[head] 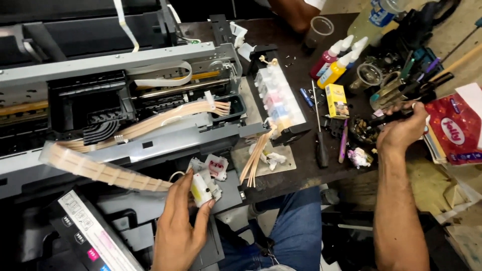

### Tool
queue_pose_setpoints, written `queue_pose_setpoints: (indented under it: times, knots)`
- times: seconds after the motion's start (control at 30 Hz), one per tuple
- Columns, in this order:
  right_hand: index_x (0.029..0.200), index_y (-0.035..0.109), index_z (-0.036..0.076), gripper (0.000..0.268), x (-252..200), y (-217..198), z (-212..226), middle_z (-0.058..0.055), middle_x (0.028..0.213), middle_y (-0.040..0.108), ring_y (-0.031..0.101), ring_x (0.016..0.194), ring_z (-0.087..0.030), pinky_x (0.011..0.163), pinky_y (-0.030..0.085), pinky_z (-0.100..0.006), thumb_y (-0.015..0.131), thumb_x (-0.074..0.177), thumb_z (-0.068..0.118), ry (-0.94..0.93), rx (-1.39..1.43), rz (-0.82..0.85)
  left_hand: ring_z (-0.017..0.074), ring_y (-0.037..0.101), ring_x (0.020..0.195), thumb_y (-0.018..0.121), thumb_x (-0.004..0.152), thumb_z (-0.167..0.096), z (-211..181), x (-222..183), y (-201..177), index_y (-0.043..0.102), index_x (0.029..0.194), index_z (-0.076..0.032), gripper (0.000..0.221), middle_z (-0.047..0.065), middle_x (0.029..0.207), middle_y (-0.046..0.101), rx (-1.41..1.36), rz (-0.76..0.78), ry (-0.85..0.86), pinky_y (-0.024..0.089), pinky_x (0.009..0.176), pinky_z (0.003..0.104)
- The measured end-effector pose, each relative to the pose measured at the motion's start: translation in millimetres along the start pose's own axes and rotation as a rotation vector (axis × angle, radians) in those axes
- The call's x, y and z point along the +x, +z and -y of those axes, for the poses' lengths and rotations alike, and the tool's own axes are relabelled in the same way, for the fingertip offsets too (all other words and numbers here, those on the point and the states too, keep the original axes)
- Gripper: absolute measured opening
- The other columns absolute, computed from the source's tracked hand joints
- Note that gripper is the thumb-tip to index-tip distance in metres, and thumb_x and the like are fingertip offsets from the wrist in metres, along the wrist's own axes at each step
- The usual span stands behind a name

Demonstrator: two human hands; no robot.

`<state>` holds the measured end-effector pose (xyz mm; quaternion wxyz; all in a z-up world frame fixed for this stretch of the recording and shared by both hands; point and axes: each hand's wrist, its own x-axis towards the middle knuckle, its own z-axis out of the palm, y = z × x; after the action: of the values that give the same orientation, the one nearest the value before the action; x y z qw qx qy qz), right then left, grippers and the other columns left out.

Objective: Repairing and servicing a printer's ink system by handling ink tubes and using a syringe to flush ink ports.

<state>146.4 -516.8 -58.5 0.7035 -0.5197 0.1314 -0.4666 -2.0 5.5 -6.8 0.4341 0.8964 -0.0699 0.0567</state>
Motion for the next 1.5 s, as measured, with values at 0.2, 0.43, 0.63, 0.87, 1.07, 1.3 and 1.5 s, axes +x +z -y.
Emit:
queue_pose_setpoints:
  times: [0.2,0.43,0.63,0.87,1.07,1.3,1.5]
  knots:
    - [0.091,0.058,0.010,0.019,-5.2,-2.2,0.4,-0.006,0.077,0.056,0.055,0.072,-0.018,0.068,0.046,-0.032,0.050,0.100,0.024,-0.059,-0.111,0.045,0.0301,0.054,0.134,0.060,0.096,-0.031,1.4,-0.8,0.1,0.043,0.150,-0.005,0.062,0.016,0.150,0.050,-0.023,0.011,0.001,0.052,0.100,0.042]
    - [0.114,0.055,0.011,0.019,-29.1,10.1,22.8,-0.006,0.097,0.054,0.050,0.086,-0.016,0.079,0.046,-0.031,0.044,0.107,0.025,-0.173,-0.174,0.276,0.0296,0.056,0.134,0.059,0.097,-0.031,2.0,-0.5,1.1,0.044,0.149,-0.007,0.060,0.015,0.152,0.050,-0.030,0.003,0.013,0.053,0.097,0.041]
    - [0.116,0.040,0.010,0.034,-97.0,12.8,27.7,-0.016,0.116,0.055,0.058,0.114,-0.029,0.111,0.053,-0.038,0.038,0.089,-0.010,-0.112,-0.285,0.700,0.0316,0.056,0.133,0.058,0.098,-0.031,1.4,0.4,-0.4,0.043,0.149,-0.006,0.058,0.016,0.151,0.050,-0.021,-0.004,0.036,0.052,0.100,0.044]
    - [0.112,0.047,0.013,0.002,-163.8,11.8,38.6,-0.020,0.136,0.058,0.052,0.142,-0.038,0.126,0.039,-0.051,0.049,0.110,0.013,-0.399,-0.422,0.927,0.0343,0.054,0.134,0.058,0.098,-0.030,-2.0,0.8,-3.1,0.043,0.148,-0.004,0.058,0.017,0.149,0.051,-0.030,-0.017,0.041,0.049,0.101,0.045]
    - [0.114,0.067,0.001,0.020,-177.4,2.9,25.0,-0.025,0.138,0.060,0.055,0.142,-0.039,0.122,0.041,-0.048,0.053,0.101,-0.003,-0.437,-0.656,1.138,0.0383,0.055,0.132,0.055,0.102,-0.027,-7.3,1.9,-5.2,0.042,0.145,0.001,0.054,0.022,0.147,0.051,-0.035,-0.049,0.124,0.049,0.106,0.049]
    - [0.120,0.067,0.002,0.033,-187.0,13.1,29.8,-0.019,0.138,0.062,0.055,0.138,-0.033,0.120,0.039,-0.042,0.065,0.087,0.003,-0.451,-0.849,1.132,0.0383,0.057,0.130,0.054,0.103,-0.026,-7.5,2.0,-6.7,0.042,0.146,0.003,0.054,0.023,0.146,0.051,-0.073,-0.059,0.174,0.051,0.106,0.049]
    - [0.126,0.071,0.012,0.041,-221.0,43.5,31.7,-0.008,0.125,0.070,0.061,0.112,-0.028,0.100,0.046,-0.041,0.080,0.087,0.023,-0.692,-0.986,1.093,0.0386,0.056,0.131,0.056,0.103,-0.020,-10.0,0.7,-9.7,0.042,0.143,0.001,0.049,0.022,0.143,0.052,-0.128,-0.045,0.195,0.050,0.108,0.047]
